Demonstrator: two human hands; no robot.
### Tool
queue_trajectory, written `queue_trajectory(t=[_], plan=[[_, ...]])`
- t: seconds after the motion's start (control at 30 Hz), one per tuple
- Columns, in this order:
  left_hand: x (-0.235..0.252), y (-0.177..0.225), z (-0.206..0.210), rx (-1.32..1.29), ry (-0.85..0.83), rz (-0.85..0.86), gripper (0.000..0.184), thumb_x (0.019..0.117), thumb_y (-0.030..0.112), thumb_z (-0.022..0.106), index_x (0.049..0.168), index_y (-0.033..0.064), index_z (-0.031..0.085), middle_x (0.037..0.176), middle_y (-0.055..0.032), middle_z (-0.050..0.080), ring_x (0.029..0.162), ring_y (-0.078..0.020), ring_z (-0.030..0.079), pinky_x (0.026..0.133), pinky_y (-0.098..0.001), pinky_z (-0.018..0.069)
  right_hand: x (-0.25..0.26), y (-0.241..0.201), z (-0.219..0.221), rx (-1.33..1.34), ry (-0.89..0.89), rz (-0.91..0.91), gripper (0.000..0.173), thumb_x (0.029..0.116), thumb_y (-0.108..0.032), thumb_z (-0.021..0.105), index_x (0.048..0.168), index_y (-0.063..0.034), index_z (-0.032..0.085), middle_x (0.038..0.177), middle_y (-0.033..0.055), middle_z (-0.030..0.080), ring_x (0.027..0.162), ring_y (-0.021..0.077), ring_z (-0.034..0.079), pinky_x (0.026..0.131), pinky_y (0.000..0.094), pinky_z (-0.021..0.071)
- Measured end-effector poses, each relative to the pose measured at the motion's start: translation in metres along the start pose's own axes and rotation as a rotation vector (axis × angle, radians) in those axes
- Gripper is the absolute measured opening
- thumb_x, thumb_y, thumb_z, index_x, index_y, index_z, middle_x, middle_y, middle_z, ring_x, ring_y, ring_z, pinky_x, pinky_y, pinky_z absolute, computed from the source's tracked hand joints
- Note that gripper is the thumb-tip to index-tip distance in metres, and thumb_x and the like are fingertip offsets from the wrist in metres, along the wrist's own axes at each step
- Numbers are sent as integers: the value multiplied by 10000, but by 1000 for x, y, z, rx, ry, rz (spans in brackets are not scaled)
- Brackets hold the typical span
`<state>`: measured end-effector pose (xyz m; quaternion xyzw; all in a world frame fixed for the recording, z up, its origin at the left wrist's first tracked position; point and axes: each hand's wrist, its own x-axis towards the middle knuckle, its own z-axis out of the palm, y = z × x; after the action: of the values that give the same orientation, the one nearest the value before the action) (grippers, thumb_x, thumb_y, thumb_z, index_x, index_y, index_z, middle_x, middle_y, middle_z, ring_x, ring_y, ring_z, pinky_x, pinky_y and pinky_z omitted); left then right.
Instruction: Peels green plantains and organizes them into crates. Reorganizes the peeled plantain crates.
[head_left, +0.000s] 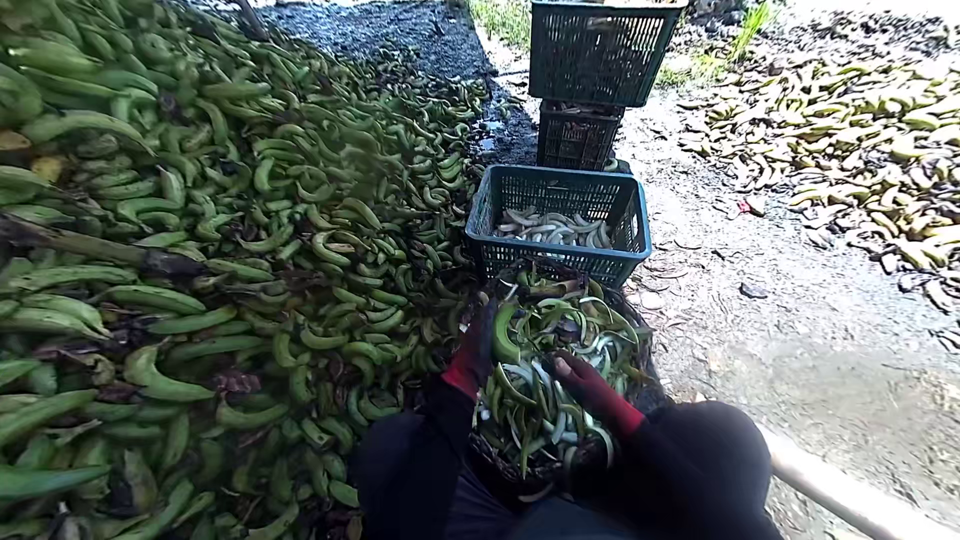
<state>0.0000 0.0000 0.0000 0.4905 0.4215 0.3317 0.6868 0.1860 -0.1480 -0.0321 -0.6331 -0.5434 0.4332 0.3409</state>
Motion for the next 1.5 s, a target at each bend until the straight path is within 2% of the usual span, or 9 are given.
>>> queue_trajectory(t=[0.17, 0.3, 0.53, 0.63, 0.7, 1.03, 1.27, 1.4, 1.5], plan=[[-9, 9, 23, -52, -44, -30, 396, 1106, 346, 414, 1267, 50, 621, 1032, -95, 678, 876, -154, 659, 782, -335, 571, 14, -55, -52, -619, -144, -237, 701, 999, -720, 321, 1244, -171, 682, 1170, 72, 703, 1144, 258, 634, 1061, 554, 406], [-11, 10, 34, -301, -56, -116, 348, 1097, 304, 430, 1216, 41, 625, 953, -98, 683, 799, -166, 666, 710, -337, 580, 22, -57, -48, -607, -111, -149, 656, 1007, -686, 367, 1253, -159, 671, 1170, 86, 691, 1132, 276, 626, 1047, 565, 398], [-10, -13, 48, -83, 249, -58, 443, 1121, 343, 359, 1330, 28, 591, 1195, -174, 658, 1038, -232, 658, 891, -429, 562, 51, -39, -30, -655, 247, 131, 631, 991, -694, 403, 1304, -212, 663, 1264, 110, 675, 1235, 328, 596, 1083, 603, 382], [-17, -17, 41, -98, 255, -28, 449, 1111, 373, 384, 1347, 48, 586, 1165, -165, 664, 961, -237, 674, 806, -425, 583, 57, -26, -53, -586, 418, 294, 568, 1023, -612, 434, 1308, -173, 657, 1264, 152, 679, 1209, 363, 623, 1030, 625, 435], [-16, -15, 21, -27, 213, 26, 495, 1112, 400, 371, 1448, 67, 518, 1290, -160, 634, 1083, -226, 656, 906, -422, 570, 50, -22, -69, -486, 431, 238, 535, 1049, -548, 413, 1336, -159, 643, 1275, 169, 669, 1205, 364, 623, 1031, 627, 438], [0, 4, 29, 80, 344, 244, 357, 1075, 140, 489, 1365, -61, 541, 1262, -183, 637, 1114, -154, 624, 990, -319, 518, 15, -41, -24, -24, 50, -44, 613, 961, -671, 499, 1250, -147, 630, 966, 27, 679, 879, 165, 649, 829, 462, 535], [-28, 6, 55, -277, 83, 89, 338, 1114, 175, 359, 1360, 5, 518, 1119, -95, 635, 941, -106, 625, 837, -271, 548, 33, -47, -35, -385, 354, -136, 599, 967, -627, 488, 1245, -138, 694, 1175, 129, 673, 1137, 315, 620, 1031, 594, 420], [-39, 4, 52, -459, -97, -173, 316, 1115, 239, 371, 1279, 26, 538, 922, -125, 664, 716, -183, 666, 594, -304, 579, 50, -50, -71, -476, 570, -23, 519, 1000, -547, 516, 1249, -128, 693, 1240, 169, 669, 1186, 375, 610, 1038, 649, 395], [-26, -3, 44, -430, 71, -4, 401, 1121, 338, 355, 1329, 48, 538, 1011, -114, 672, 791, -172, 670, 648, -312, 585, 44, -60, -76, -441, 449, 9, 552, 1002, -579, 485, 1268, -134, 677, 1203, 155, 683, 1134, 348, 636, 1009, 626, 430]])
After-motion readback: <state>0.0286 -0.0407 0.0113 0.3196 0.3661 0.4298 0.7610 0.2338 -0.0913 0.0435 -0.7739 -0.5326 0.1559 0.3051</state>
